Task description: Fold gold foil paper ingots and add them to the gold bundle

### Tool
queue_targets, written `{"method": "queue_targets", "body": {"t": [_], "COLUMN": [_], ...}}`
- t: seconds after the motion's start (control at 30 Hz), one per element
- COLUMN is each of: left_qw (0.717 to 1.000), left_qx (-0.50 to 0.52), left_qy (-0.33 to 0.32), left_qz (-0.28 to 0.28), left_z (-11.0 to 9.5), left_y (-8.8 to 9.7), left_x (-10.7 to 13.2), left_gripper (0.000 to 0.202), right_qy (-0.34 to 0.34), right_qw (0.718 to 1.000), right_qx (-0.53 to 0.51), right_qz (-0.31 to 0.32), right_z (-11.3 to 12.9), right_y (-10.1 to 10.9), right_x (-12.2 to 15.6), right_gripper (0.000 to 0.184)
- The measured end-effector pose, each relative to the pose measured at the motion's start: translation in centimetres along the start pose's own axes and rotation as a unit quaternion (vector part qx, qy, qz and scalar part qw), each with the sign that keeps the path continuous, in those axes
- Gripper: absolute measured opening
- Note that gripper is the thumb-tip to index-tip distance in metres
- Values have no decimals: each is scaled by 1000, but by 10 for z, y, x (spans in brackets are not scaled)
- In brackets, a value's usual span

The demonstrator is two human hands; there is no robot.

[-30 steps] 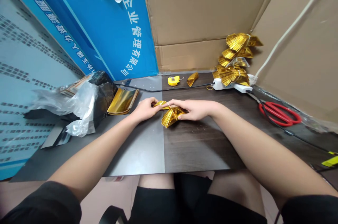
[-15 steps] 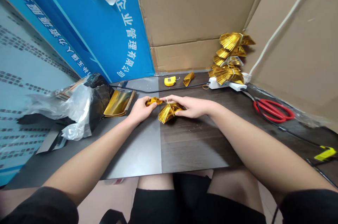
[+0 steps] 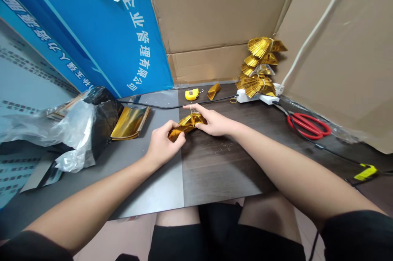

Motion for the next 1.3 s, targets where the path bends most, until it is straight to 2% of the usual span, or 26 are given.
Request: {"method": "queue_targets", "body": {"t": [0.2, 0.4, 0.87, 1.13, 1.3], "left_qw": [996, 990, 985, 978, 969], "left_qx": [-88, -132, -149, -202, -234], "left_qy": [30, 57, 83, 49, 31], "left_qz": [0, -3, -12, 28, 73], "left_z": [10, 14, 21, 14, 13], "left_y": [-1, 0, 2, -6, -11], "left_x": [-6, -9, -12, -12, -13], "left_gripper": [18, 10, 18, 18, 20], "right_qy": [-3, 27, 17, 42, 47], "right_qw": [1000, 1000, 999, 998, 998], "right_qx": [18, 12, 40, 38, 41], "right_qz": [4, 5, 3, 0, -3], "right_z": [1, 4, 3, 12, 15], "right_y": [0, -3, -7, -14, -14], "right_x": [0, -1, -2, -4, -3], "right_gripper": [55, 52, 48, 46, 54]}}
Point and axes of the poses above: each hand's wrist, its own x-axis away from the middle knuckle, its own y-axis out of the back of the hand, z = x × y, the point moved 6 cm from there along -x, towards the middle knuckle, and after that the axes turned 15 degrees about x, right-handed, at the moved point
